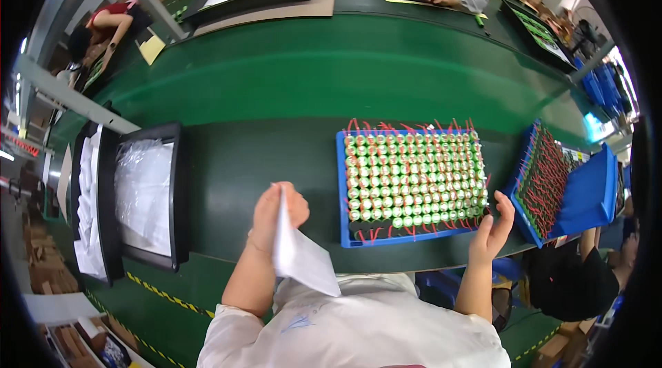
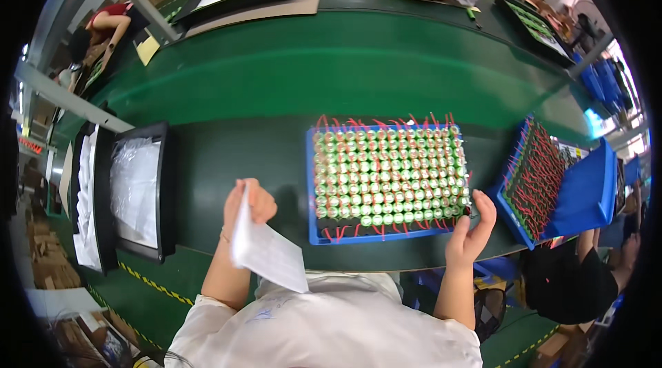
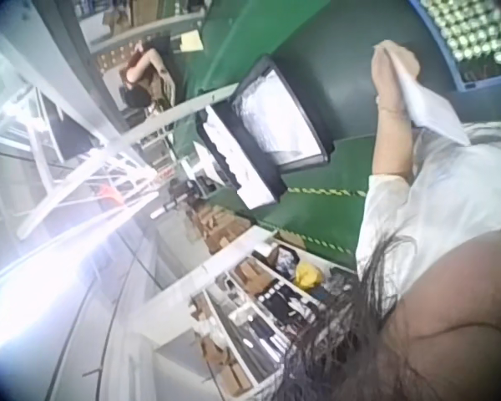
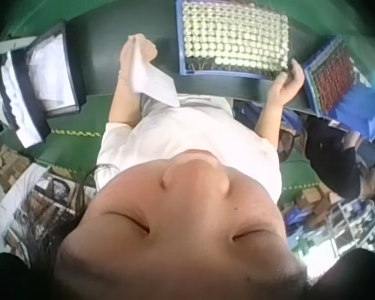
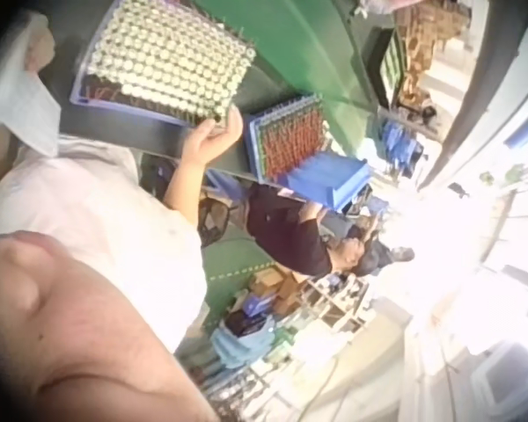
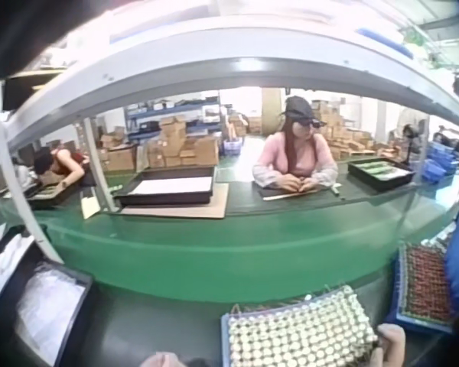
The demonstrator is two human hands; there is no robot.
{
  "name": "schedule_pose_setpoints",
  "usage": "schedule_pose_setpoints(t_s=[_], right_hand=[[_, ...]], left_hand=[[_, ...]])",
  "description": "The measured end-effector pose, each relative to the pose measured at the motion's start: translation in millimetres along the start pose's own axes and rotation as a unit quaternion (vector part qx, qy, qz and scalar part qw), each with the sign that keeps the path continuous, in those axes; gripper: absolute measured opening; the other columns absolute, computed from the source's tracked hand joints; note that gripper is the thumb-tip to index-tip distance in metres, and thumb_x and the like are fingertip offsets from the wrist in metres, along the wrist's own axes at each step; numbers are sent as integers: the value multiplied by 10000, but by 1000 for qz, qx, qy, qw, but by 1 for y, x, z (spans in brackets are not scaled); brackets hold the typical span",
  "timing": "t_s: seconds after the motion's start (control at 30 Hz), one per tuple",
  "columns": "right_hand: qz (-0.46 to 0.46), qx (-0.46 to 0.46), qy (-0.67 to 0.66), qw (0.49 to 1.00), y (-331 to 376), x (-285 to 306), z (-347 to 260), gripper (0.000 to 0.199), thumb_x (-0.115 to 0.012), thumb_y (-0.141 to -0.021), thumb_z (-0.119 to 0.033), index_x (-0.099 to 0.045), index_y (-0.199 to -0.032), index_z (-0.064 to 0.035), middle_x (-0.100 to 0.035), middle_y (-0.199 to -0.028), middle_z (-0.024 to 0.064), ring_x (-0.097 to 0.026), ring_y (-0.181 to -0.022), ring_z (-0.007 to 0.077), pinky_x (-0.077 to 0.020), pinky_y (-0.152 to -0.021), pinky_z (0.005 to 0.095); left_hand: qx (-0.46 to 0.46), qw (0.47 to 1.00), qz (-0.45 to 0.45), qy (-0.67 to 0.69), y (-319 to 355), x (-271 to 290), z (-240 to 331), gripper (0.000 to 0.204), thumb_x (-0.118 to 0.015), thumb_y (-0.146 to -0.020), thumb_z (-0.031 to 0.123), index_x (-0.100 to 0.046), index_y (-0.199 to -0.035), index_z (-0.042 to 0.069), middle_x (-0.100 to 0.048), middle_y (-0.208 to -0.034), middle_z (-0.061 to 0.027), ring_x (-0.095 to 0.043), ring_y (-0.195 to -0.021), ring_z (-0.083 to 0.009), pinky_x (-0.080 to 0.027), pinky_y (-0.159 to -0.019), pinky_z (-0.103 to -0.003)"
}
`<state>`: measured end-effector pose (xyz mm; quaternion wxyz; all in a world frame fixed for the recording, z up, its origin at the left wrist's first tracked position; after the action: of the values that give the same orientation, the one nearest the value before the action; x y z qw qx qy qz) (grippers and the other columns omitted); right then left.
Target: The person peels circular black stickers from a backing sheet and attaches them one by one onto battery cells arranged in a tray by hand.
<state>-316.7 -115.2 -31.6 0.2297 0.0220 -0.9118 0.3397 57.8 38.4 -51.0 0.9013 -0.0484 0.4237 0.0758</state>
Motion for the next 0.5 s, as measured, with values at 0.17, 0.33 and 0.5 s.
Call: schedule_pose_setpoints(t_s=[0.17, 0.33, 0.5], right_hand=[[-56, -105, -31, 992, 32, -2, 38, 635, -352, -1027, -402, -263, -1464, 50, -352, -1496, 208, -366, -1374, 289, -243, -1142, 402], [-65, -139, -71, 986, 49, -6, 51, 808, -345, -987, -559, -185, -1489, 54, -327, -1502, 230, -359, -1372, 317, -248, -1136, 410], [-60, -186, -44, 980, 55, -3, 55, 767, -459, -965, -451, -196, -1485, 48, -361, -1454, 251, -385, -1339, 313, -272, -1118, 406]], left_hand=[[-21, 973, -61, 223, -30, 15, 0, 470, -256, -1068, 379, -497, -780, 96, -430, -564, -18, -425, -544, -169, -383, -576, -320], [20, 974, -38, 224, -51, 12, -13, 463, -261, -1064, 394, -473, -768, 108, -409, -563, -7, -415, -548, -160, -381, -594, -312], [78, 970, 17, 228, -59, 31, -61, 480, -256, -1057, 427, -471, -764, 113, -407, -542, -11, -433, -531, -176, -406, -582, -320]])
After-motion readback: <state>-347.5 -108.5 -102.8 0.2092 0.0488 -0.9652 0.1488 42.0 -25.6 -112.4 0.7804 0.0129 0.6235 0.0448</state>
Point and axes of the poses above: each hand's wrist, its own y-axis away from the middle knuckle, its own x-axis out of the back of the hand, z = x × y, the point moved 3 cm from there along -y, towards the middle knuckle
